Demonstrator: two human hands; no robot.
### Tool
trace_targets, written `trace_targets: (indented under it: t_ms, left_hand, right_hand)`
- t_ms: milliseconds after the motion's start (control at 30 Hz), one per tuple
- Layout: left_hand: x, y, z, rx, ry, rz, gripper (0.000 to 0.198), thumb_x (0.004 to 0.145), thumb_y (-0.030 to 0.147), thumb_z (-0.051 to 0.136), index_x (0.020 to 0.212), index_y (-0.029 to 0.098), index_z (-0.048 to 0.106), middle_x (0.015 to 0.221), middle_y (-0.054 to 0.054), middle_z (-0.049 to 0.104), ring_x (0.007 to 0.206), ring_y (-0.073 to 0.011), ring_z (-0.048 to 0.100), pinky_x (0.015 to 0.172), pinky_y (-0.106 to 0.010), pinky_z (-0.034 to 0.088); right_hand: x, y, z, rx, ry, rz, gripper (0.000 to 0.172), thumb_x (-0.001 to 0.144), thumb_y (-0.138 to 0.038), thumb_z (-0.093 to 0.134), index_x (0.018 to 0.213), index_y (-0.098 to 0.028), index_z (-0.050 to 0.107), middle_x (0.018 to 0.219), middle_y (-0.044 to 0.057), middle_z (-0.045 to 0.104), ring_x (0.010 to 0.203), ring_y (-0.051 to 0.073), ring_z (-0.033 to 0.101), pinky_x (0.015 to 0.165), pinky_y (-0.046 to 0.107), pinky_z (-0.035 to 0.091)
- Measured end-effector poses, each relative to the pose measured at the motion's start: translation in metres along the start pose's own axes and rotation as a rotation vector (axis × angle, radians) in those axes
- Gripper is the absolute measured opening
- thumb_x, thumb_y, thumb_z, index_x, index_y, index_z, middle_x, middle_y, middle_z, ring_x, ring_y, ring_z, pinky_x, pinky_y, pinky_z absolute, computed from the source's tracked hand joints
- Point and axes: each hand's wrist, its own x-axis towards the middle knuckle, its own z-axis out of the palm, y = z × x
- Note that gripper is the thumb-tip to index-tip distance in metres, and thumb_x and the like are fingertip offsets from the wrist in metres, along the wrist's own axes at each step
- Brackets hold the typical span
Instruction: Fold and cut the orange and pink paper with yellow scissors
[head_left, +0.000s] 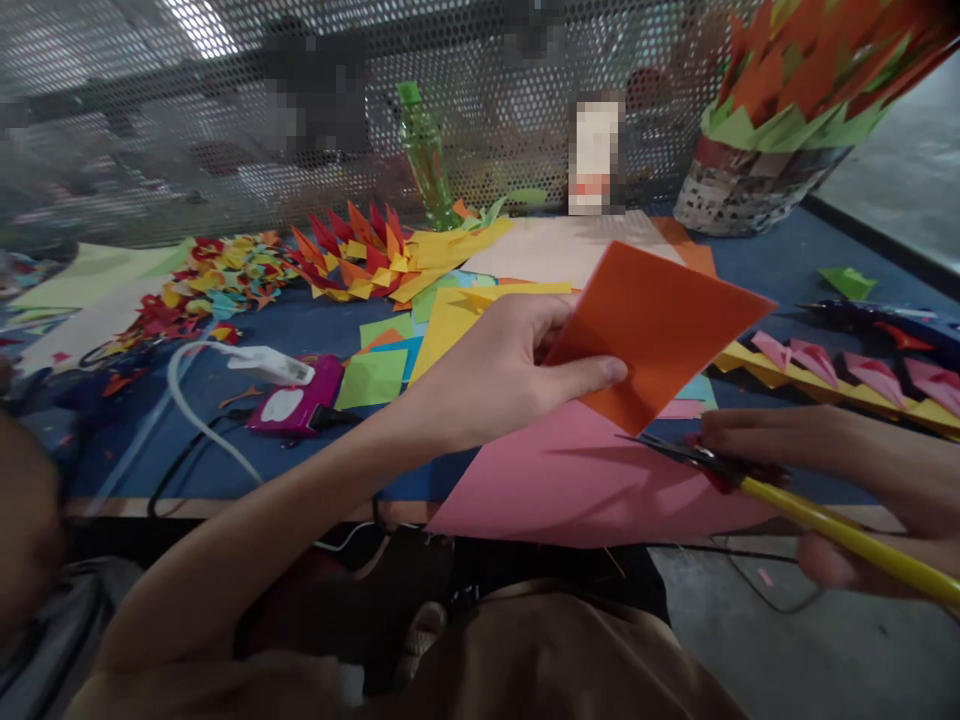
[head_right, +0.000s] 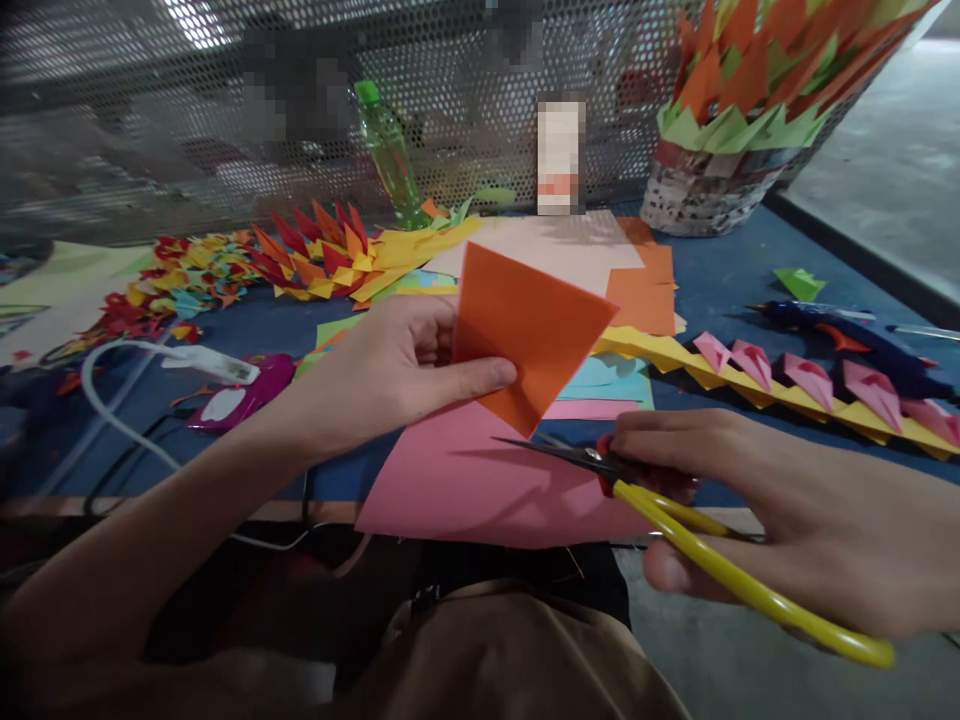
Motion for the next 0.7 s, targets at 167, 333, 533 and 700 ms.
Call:
trace_targets:
  t_ms: [167,333,533,700]
  left_hand:
    - [0.002,0.008,0.003,-0.024,0.011,0.005,0.013,0.093,0.022,0.078,0.105,0.018,0.079,0.105,0.0,0.083,0.112,-0.0287,0.079,0.093,-0.036,0.064]
    - [0.004,0.009,0.003,-0.053,-0.007,0.019,0.016,0.094,0.019,0.075,0.109,0.018,0.081,0.11,0.001,0.084,0.114,-0.0267,0.079,0.094,-0.034,0.064]
    - [0.004,0.007,0.003,-0.068,-0.03,-0.018,0.015,0.096,0.02,0.073,0.109,0.018,0.08,0.11,0.001,0.084,0.111,-0.0262,0.079,0.092,-0.033,0.063]
    - [0.006,0.003,0.005,-0.076,-0.029,-0.01,0.018,0.095,0.019,0.074,0.111,0.019,0.081,0.11,0.0,0.084,0.114,-0.0276,0.078,0.093,-0.035,0.062]
  right_hand:
    - [0.011,0.001,-0.007,-0.014,-0.052,-0.092,0.071,0.09,-0.072,0.067,0.157,-0.067,0.044,0.156,-0.011,0.063,0.131,0.039,0.071,0.093,0.047,0.071]
    - [0.013,0.003,-0.006,0.043,-0.076,-0.051,0.068,0.088,-0.071,0.071,0.153,-0.065,0.053,0.153,-0.011,0.066,0.128,0.038,0.073,0.092,0.043,0.072]
    - [-0.004,0.015,-0.005,0.111,-0.08,0.014,0.063,0.087,-0.077,0.063,0.148,-0.06,0.062,0.146,-0.006,0.072,0.121,0.042,0.075,0.085,0.049,0.072]
    - [-0.002,-0.001,-0.005,0.221,-0.107,0.035,0.056,0.088,-0.077,0.063,0.142,-0.061,0.067,0.131,-0.005,0.079,0.107,0.039,0.08,0.078,0.046,0.073]
